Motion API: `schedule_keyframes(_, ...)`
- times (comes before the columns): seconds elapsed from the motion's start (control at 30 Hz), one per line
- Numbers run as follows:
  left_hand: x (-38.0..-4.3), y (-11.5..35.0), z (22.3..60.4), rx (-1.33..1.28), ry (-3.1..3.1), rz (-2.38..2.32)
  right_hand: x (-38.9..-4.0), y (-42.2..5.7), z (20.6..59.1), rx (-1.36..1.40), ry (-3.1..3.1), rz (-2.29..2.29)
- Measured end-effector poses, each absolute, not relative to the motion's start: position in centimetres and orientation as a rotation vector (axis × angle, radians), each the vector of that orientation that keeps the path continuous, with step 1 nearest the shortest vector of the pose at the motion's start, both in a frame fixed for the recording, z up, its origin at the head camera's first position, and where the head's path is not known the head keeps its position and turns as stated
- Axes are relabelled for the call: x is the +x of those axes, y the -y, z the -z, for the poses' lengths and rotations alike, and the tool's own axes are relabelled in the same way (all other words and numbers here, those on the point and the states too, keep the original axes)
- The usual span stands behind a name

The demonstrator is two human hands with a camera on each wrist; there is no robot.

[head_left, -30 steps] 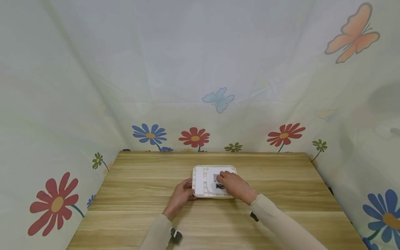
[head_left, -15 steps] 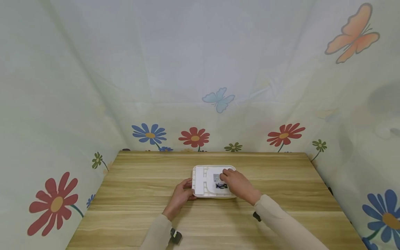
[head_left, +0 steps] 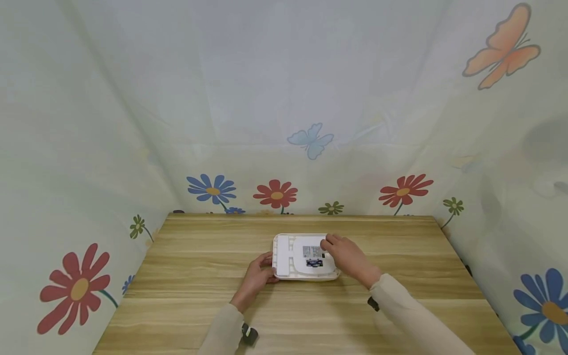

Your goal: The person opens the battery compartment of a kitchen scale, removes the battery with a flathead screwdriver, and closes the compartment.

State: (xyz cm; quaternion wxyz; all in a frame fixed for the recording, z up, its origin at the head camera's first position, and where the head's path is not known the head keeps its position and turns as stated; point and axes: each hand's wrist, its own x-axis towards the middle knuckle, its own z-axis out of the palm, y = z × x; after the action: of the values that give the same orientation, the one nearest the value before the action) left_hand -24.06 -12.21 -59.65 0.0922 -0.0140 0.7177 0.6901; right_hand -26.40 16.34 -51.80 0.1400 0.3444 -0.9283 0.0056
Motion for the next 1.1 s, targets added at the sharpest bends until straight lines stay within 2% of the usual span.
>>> schedule_keyframes(1.1, -24.2, 12.3, 60.1, -0.035, -2.114, -2.060, -28.8, -21.4, 51.2, 0.801, 2.815, -0.066)
